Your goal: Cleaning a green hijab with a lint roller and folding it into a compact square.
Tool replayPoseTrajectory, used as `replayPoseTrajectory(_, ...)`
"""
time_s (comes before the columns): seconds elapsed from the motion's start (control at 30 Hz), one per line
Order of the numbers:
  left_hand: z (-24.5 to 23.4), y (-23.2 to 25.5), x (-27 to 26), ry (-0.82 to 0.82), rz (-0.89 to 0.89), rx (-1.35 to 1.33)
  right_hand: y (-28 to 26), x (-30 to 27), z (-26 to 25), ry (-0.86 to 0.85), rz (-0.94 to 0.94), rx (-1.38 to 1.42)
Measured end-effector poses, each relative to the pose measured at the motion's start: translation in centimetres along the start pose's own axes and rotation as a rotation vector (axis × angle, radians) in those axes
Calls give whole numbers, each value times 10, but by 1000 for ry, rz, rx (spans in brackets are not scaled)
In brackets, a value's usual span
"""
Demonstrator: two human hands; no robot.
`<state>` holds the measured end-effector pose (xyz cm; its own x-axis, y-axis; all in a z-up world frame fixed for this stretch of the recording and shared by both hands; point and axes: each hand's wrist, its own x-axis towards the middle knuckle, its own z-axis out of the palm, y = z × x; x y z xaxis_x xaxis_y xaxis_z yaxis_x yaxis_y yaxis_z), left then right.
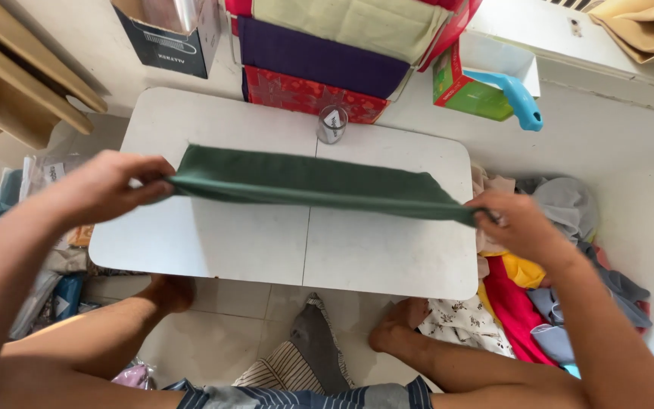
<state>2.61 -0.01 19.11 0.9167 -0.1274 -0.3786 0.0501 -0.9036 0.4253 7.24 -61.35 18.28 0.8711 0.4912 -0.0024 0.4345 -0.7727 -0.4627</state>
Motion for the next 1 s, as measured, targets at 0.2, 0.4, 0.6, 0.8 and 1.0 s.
replayPoseTrajectory(0.2,-55,7,-53,41,-205,-451,-22,-14,-79,-288,400,297)
replayPoseTrajectory(0.4,-57,-19,10,180,24,66,-17,36,-59,-176,511,128)
replayPoseTrajectory(0.6,-2,-44,120,136,-27,29,52,92,27,-112,293,50)
replayPoseTrajectory(0.8,67,-87,190,389,159,215,100,126,85,-77,201,-36)
replayPoseTrajectory(1.0,100,-101,242,597,270,632,84,136,112,136,165,-521)
